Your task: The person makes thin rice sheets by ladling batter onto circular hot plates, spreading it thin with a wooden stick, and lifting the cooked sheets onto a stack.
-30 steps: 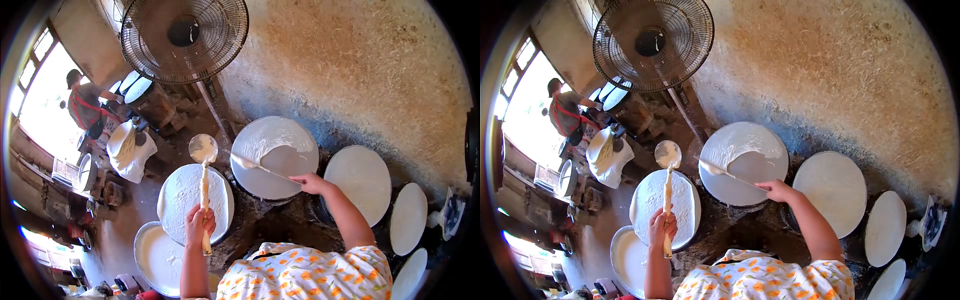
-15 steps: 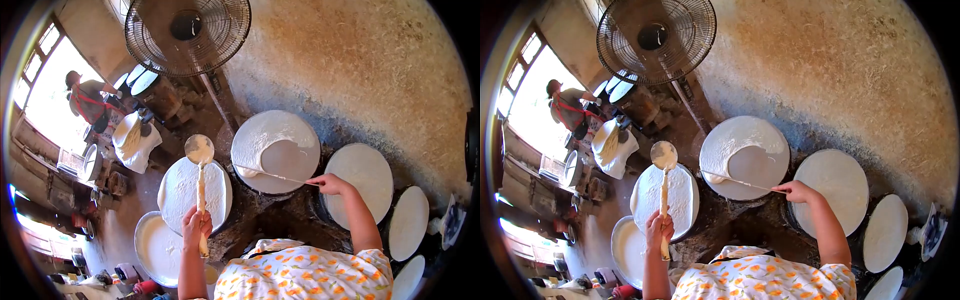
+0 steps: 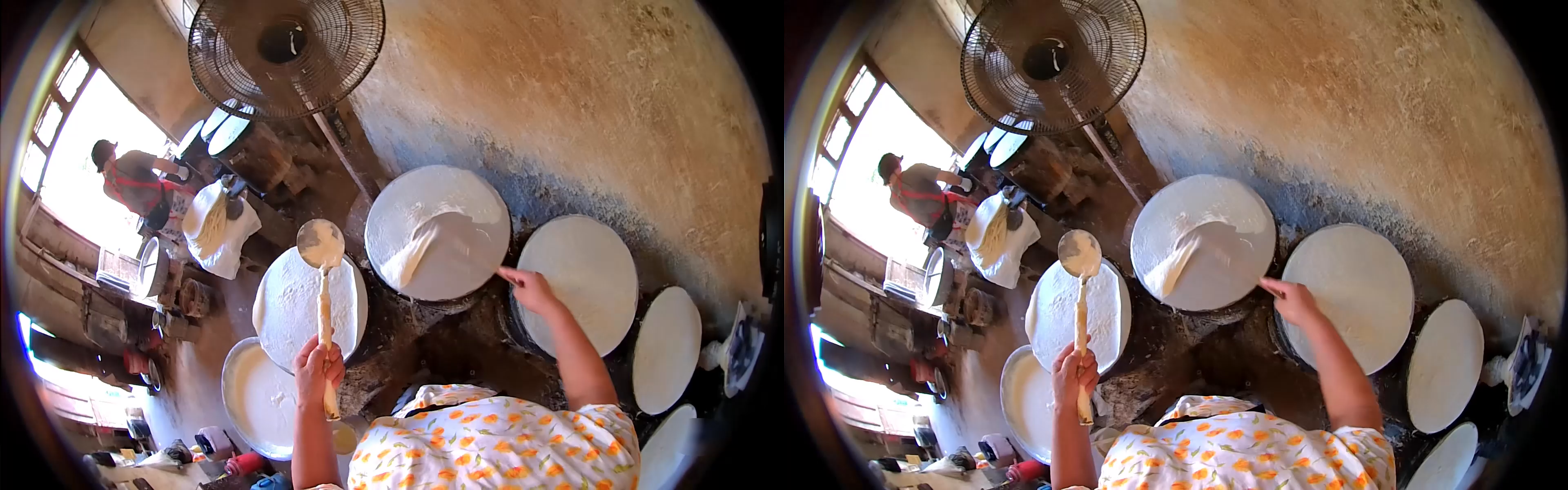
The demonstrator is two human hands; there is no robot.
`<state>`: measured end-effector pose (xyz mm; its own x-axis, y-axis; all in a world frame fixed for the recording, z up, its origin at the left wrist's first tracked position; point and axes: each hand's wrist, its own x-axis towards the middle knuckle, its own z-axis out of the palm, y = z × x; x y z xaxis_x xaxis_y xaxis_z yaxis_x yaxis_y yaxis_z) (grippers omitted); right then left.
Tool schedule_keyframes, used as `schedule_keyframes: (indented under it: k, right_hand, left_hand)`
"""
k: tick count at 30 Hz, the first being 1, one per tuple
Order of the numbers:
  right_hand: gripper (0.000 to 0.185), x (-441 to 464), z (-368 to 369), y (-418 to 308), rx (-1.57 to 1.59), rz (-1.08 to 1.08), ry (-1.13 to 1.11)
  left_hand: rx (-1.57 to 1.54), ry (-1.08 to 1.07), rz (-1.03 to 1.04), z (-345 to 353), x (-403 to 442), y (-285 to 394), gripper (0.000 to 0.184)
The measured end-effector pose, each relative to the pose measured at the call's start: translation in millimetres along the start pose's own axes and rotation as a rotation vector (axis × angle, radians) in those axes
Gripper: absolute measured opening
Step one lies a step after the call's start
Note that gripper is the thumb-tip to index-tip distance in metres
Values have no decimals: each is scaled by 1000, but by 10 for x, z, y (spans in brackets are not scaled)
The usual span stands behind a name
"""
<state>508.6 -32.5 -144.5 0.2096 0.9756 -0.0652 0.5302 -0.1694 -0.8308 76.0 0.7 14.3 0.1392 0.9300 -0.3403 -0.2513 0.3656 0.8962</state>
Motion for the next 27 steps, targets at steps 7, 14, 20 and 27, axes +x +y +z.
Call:
schedule_keyframes:
  k: [7, 14, 20, 27]
  right_hand:
    - [54, -317, 307, -556, 41, 59, -229]
    - [47, -1350, 475, -345, 201, 211, -20]
    - [50, -1201, 1684, -971, -252, -63, 253]
    - [58, -1886, 1567, -924, -812, 322, 177]
  left_hand:
    - [-58, -46, -23, 10, 18, -7, 30]
    - [-39, -239, -25, -443, 149, 97, 27]
    - [-4, -326, -15, -739, 179, 272, 29]
    - [56, -360, -24, -1283, 150, 354, 27]
